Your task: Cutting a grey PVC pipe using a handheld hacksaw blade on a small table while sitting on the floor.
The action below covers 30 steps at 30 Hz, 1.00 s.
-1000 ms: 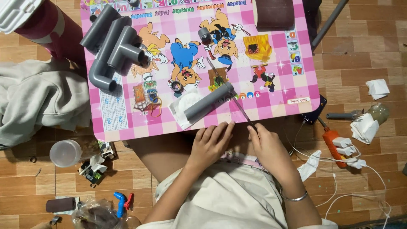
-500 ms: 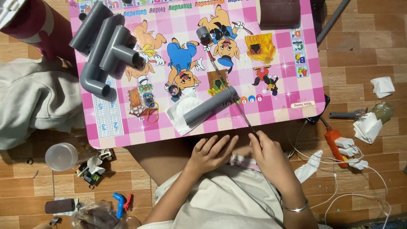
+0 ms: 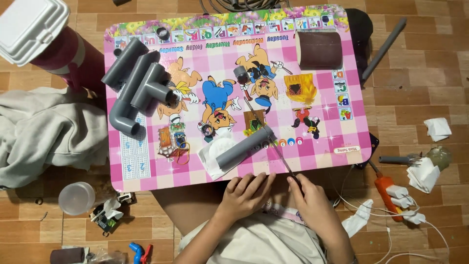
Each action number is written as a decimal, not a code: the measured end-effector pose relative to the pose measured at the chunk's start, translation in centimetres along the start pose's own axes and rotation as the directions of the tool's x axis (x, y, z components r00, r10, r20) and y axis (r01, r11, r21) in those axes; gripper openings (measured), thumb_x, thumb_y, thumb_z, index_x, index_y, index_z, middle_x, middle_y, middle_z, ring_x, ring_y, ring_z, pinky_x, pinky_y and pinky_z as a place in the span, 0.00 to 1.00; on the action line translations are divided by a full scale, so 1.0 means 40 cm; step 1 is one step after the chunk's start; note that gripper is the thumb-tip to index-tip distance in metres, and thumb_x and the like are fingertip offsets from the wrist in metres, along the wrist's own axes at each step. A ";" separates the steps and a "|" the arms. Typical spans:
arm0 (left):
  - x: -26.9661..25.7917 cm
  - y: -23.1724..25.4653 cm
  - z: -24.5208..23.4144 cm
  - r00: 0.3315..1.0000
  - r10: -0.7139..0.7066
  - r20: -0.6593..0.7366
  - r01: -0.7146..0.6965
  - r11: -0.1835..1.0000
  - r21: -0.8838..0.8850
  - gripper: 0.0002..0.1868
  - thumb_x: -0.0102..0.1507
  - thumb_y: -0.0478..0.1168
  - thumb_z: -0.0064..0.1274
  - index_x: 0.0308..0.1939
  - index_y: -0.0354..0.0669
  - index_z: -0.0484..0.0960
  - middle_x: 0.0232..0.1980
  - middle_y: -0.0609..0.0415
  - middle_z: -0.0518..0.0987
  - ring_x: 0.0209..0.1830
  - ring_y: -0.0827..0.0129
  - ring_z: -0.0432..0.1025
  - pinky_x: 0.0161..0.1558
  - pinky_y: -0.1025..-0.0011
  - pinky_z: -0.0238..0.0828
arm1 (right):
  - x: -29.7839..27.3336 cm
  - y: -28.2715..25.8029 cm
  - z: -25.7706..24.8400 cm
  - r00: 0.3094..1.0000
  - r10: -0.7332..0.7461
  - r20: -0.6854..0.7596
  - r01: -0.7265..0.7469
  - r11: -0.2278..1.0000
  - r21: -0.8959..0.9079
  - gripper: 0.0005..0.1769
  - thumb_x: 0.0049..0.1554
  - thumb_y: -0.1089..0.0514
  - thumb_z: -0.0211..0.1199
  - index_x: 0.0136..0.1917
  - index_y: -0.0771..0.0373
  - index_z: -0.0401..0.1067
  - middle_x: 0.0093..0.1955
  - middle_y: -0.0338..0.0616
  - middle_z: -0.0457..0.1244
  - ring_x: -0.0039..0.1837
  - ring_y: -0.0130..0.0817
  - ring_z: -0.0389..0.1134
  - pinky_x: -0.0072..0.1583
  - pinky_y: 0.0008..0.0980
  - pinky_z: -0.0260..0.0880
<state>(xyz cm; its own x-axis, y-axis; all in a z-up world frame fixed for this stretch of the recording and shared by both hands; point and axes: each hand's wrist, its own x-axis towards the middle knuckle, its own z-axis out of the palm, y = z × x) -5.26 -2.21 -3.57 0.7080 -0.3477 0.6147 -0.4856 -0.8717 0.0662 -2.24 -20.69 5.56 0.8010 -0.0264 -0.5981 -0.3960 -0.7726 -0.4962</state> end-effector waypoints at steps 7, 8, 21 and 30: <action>0.011 -0.017 0.008 0.998 -0.004 0.057 0.007 0.998 -0.057 0.22 0.64 0.49 0.53 0.62 0.55 0.78 0.58 0.61 0.71 0.51 0.72 0.61 0.55 0.72 0.51 | 0.025 -0.016 -0.035 0.993 0.114 0.026 -0.116 0.989 0.096 0.15 0.57 0.50 0.58 0.46 0.62 0.79 0.25 0.43 0.68 0.23 0.28 0.61 0.28 0.26 0.56; 0.010 -0.022 0.010 0.997 -0.007 0.076 0.015 0.993 -0.114 0.23 0.63 0.47 0.53 0.63 0.54 0.77 0.57 0.62 0.71 0.50 0.72 0.61 0.55 0.72 0.50 | 0.036 -0.006 -0.033 0.995 0.094 0.038 -0.096 0.992 0.083 0.14 0.56 0.51 0.59 0.48 0.61 0.79 0.27 0.42 0.69 0.26 0.28 0.64 0.30 0.25 0.60; -0.020 -0.012 0.053 0.997 -0.072 -0.022 0.066 0.979 -0.191 0.19 0.63 0.51 0.59 0.58 0.58 0.82 0.56 0.66 0.71 0.52 0.75 0.62 0.53 0.77 0.57 | 0.102 -0.003 -0.059 0.984 0.139 0.108 -0.134 0.989 -0.056 0.14 0.51 0.50 0.66 0.38 0.63 0.83 0.29 0.42 0.75 0.22 0.27 0.68 0.26 0.21 0.64; 0.010 -0.002 0.034 0.990 -0.136 -0.025 0.125 0.956 -0.264 0.15 0.64 0.48 0.58 0.52 0.52 0.85 0.54 0.63 0.76 0.43 0.72 0.64 0.51 0.72 0.56 | 0.113 0.005 -0.054 0.979 0.168 0.119 -0.165 0.986 -0.031 0.14 0.52 0.52 0.66 0.36 0.65 0.83 0.27 0.42 0.74 0.27 0.28 0.68 0.32 0.23 0.66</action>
<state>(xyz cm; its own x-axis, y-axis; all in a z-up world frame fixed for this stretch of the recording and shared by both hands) -4.25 -2.73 -4.39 0.7544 -0.2171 0.6194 -0.5114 -0.7860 0.3474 2.27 -22.35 4.12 0.6642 -0.0800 -0.7433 -0.5087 -0.7770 -0.3708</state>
